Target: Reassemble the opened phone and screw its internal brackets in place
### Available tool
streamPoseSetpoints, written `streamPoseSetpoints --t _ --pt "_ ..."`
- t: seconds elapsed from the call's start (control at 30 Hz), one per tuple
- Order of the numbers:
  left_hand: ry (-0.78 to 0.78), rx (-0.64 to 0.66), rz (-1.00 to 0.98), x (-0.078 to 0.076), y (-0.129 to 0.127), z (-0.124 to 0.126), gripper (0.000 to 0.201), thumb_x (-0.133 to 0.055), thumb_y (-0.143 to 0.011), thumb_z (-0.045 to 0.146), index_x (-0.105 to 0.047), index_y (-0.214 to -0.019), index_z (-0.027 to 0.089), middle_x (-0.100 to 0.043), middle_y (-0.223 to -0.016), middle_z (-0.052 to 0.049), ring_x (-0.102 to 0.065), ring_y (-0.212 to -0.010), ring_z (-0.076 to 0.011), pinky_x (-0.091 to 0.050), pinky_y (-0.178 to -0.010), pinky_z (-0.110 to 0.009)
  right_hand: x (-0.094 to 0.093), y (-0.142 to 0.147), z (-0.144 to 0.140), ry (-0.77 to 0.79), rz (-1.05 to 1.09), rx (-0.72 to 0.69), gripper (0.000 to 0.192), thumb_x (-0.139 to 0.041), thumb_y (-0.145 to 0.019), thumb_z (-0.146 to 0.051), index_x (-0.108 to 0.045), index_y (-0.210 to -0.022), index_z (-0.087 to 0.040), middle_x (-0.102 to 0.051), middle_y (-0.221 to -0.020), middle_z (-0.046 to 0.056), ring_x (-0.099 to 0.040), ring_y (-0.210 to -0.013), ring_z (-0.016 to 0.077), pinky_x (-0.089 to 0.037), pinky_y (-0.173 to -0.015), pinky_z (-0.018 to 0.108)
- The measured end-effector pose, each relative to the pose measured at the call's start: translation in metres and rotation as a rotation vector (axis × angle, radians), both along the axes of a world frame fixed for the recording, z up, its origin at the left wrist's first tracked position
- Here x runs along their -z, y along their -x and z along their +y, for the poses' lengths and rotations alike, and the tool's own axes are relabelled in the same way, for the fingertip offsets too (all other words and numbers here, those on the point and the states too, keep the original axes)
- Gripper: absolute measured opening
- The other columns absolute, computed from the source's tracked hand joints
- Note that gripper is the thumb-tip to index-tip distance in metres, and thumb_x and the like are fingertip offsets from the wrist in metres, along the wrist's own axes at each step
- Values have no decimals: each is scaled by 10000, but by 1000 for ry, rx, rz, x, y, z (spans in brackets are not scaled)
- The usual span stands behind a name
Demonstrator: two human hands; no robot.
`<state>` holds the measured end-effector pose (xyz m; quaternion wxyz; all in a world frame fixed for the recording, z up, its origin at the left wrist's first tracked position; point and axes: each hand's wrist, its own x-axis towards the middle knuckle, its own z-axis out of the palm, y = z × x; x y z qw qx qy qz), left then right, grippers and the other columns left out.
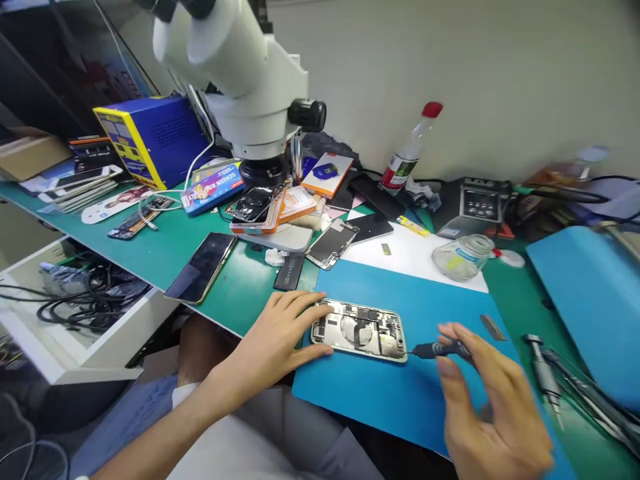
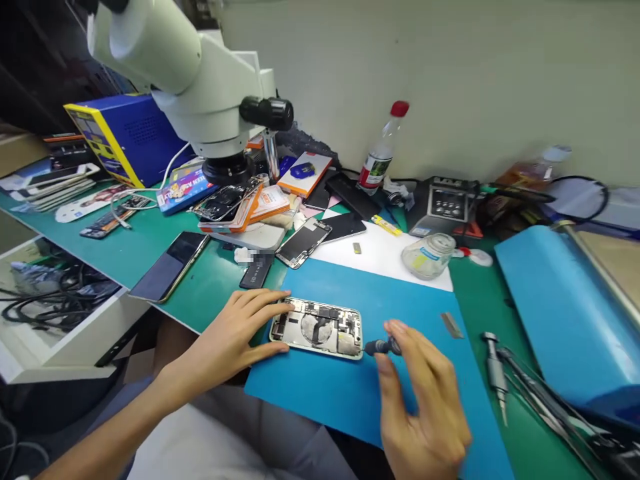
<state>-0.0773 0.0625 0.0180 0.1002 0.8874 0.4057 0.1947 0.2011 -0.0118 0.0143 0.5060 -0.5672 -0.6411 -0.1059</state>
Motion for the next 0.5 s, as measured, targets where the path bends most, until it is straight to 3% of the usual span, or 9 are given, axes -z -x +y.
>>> streamPoseSetpoints --t 0.1,0.2,0.23,0.27,0.3,0.37,0.5 --pt "12 5 -13 0 -1 2 541 -792 -1021 463 -617 -1502 288 -660 -1614 -60 -633 -1433 -287 -539 -1123 -469 1 -3 -2 40 19 88 552 -730 -1035 -237 -631 -1572 -319 -803 -1148 44 -774 -905 219 -667 -835 389" --pt "19 14 -18 -2 -2 4 535 -820 -1005 419 -634 -1489 287 -674 -1598 -57 -641 -1418 -291 -566 -1105 -465 -3 -27 -1 -18 53 313 541 -341 -1170 -305 -459 -1698 -282 -719 -1111 94 -672 -779 201 -619 -692 386" --pt "19 18 -17 -3 -3 5 535 -830 -997 404 -642 -1484 283 -680 -1592 -57 -644 -1410 -293 -573 -1105 -466 -6 -39 0 11 35 362 562 -318 -1171 -325 -424 -1721 -275 -705 -1106 103 -635 -753 198 -579 -656 373" --pt "17 23 -15 -3 -5 6 536 -838 -991 389 -649 -1480 279 -685 -1586 -58 -647 -1397 -294 -577 -1109 -468 -7 -53 1 72 -4 383 567 -438 -1151 -365 -450 -1710 -272 -711 -1075 98 -624 -750 201 -538 -643 360" --pt "15 30 -12 -4 -7 7 540 -847 -983 378 -655 -1477 276 -689 -1581 -59 -653 -1379 -293 -580 -1115 -470 -8 -66 3 171 -71 354 528 -552 -1113 -412 -572 -1628 -297 -729 -1022 77 -626 -743 201 -508 -634 345" --pt "8 53 -5 -7 -11 11 564 -874 -957 381 -667 -1472 283 -701 -1566 -53 -663 -1345 -285 -585 -1126 -468 -7 -89 8 305 -197 313 403 -559 -1094 -443 -754 -1405 -277 -736 -1002 90 -646 -852 239 -512 -703 373" --pt "-20 61 7 -18 -19 32 517 -860 -965 473 -701 -1419 285 -743 -1467 -58 -687 -1309 -272 -597 -1122 -482 8 -106 17 417 -330 314 364 -553 -1120 -437 -723 -1333 -196 -706 -1115 88 -661 -988 200 -596 -897 392"
